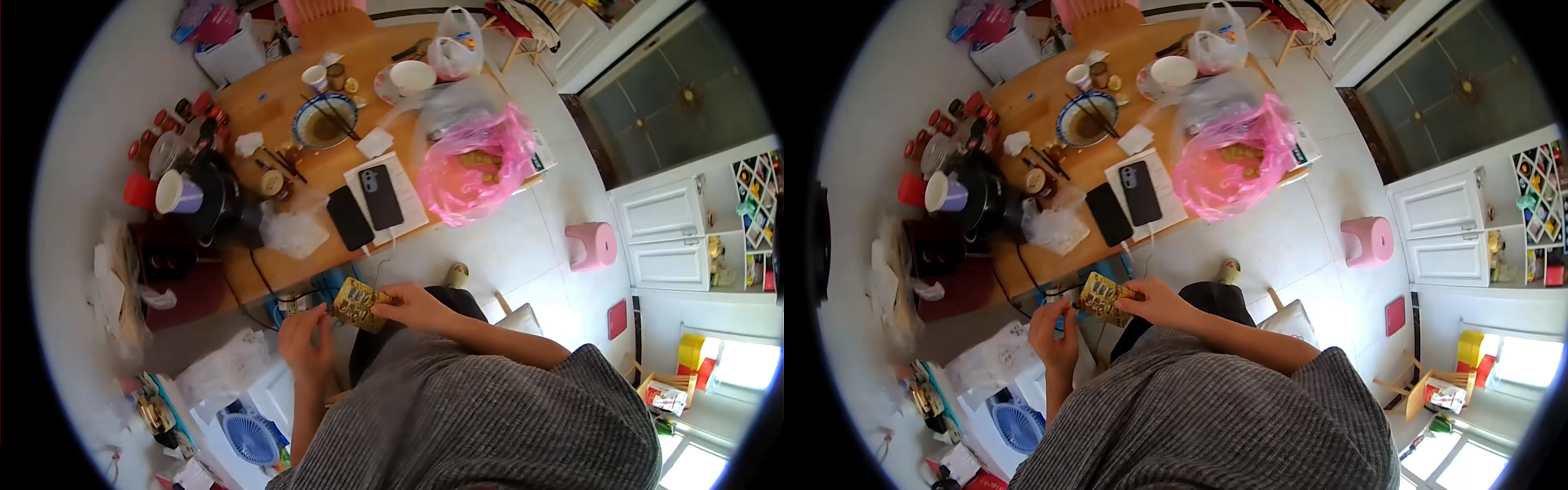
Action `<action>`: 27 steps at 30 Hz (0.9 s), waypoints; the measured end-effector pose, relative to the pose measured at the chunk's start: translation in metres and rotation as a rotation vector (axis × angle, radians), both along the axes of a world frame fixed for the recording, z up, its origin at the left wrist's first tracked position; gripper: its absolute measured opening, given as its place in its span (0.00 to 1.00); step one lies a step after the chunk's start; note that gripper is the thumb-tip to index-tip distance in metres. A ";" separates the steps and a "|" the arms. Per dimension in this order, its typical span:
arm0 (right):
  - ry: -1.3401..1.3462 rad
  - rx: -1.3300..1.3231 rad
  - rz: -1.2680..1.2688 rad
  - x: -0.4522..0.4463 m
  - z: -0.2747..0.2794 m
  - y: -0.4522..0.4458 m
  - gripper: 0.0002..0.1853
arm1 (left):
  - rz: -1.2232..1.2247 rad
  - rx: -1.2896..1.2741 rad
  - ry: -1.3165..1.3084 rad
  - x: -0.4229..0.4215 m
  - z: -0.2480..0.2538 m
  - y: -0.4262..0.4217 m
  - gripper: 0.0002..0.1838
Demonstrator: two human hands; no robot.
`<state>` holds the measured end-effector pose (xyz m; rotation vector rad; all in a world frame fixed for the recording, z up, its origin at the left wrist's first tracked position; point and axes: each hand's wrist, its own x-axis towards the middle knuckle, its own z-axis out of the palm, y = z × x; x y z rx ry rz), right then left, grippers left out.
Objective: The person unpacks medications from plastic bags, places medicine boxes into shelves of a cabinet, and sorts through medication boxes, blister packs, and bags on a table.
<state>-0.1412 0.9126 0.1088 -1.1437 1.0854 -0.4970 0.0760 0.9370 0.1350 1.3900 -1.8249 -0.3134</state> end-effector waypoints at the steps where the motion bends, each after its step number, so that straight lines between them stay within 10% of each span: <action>1: 0.005 -0.015 0.002 -0.015 -0.004 0.001 0.15 | -0.023 0.000 -0.030 -0.011 -0.001 -0.002 0.09; 17: -0.159 0.052 -0.136 -0.300 -0.045 -0.009 0.15 | -0.203 0.300 -0.274 -0.305 0.009 -0.043 0.15; 24: -0.156 -0.114 -0.005 -0.362 -0.014 -0.035 0.15 | -0.277 1.294 0.415 -0.357 -0.013 -0.062 0.19; 27: -0.160 -0.193 -0.156 -0.386 -0.041 -0.058 0.12 | -0.223 1.256 0.570 -0.359 -0.028 -0.072 0.18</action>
